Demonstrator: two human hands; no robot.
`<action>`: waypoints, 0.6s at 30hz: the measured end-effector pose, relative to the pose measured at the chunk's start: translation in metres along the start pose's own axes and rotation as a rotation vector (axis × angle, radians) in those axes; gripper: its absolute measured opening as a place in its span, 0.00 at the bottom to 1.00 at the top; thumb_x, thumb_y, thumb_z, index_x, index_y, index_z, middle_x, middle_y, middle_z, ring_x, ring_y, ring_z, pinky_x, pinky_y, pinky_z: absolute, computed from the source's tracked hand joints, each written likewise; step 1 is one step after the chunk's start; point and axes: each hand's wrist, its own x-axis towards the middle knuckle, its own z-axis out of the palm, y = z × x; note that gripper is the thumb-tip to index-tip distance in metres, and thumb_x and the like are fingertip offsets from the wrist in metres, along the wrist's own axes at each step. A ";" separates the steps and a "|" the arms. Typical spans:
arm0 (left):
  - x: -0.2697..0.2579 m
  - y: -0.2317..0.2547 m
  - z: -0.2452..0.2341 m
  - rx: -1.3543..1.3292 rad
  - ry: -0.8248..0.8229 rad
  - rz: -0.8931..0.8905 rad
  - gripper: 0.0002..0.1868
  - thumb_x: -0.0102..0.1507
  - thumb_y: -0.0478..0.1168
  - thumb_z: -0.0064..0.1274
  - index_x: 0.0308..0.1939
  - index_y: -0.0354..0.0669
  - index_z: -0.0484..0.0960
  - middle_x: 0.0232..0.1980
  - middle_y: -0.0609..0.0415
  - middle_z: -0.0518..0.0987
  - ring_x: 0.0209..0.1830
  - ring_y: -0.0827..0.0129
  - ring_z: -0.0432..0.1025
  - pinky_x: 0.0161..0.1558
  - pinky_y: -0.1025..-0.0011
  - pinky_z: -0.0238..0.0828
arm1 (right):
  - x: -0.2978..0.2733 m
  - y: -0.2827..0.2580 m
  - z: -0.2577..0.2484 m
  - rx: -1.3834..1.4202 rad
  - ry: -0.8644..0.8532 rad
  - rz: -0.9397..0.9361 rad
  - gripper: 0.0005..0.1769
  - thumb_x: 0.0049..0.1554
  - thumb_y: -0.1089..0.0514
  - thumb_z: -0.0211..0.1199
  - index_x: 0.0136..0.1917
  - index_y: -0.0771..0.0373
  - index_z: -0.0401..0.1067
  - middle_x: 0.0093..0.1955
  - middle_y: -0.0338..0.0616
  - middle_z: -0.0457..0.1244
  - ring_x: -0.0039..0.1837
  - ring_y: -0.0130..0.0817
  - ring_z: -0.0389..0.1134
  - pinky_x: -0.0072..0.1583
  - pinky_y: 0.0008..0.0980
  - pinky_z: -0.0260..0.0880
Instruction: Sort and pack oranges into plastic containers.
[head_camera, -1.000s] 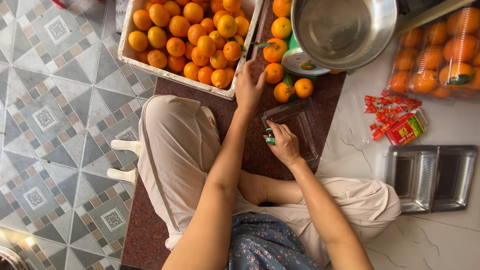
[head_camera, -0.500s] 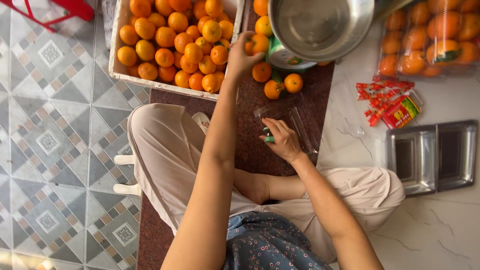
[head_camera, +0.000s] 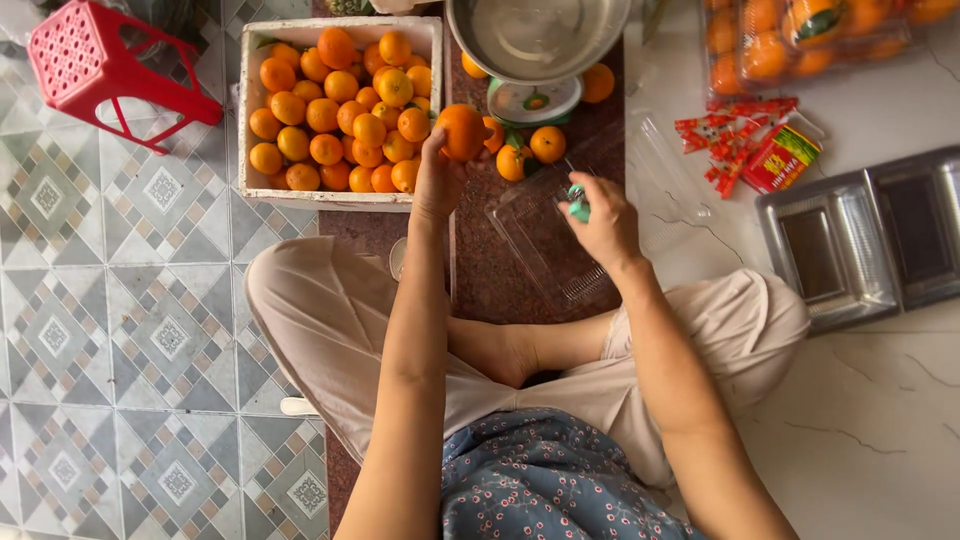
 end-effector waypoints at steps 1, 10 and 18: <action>-0.007 -0.003 0.019 0.003 -0.005 -0.015 0.33 0.69 0.57 0.49 0.66 0.33 0.72 0.58 0.38 0.81 0.48 0.58 0.79 0.49 0.66 0.78 | -0.001 0.013 -0.002 -0.001 0.007 0.015 0.26 0.55 0.60 0.75 0.64 0.63 0.71 0.56 0.51 0.69 0.58 0.49 0.71 0.58 0.43 0.72; -0.051 -0.109 0.120 1.431 -0.030 -0.062 0.40 0.51 0.39 0.72 0.65 0.48 0.68 0.59 0.44 0.77 0.60 0.51 0.74 0.62 0.61 0.73 | -0.020 0.093 -0.023 -0.216 -0.224 0.672 0.30 0.48 0.52 0.77 0.61 0.60 0.72 0.58 0.55 0.67 0.59 0.55 0.68 0.57 0.50 0.69; -0.053 -0.160 0.103 1.781 -0.023 0.143 0.52 0.43 0.38 0.72 0.69 0.45 0.62 0.62 0.41 0.74 0.60 0.44 0.69 0.62 0.57 0.66 | -0.026 0.097 0.003 -0.177 -0.473 0.659 0.33 0.46 0.53 0.78 0.62 0.61 0.70 0.59 0.55 0.68 0.62 0.54 0.68 0.61 0.49 0.69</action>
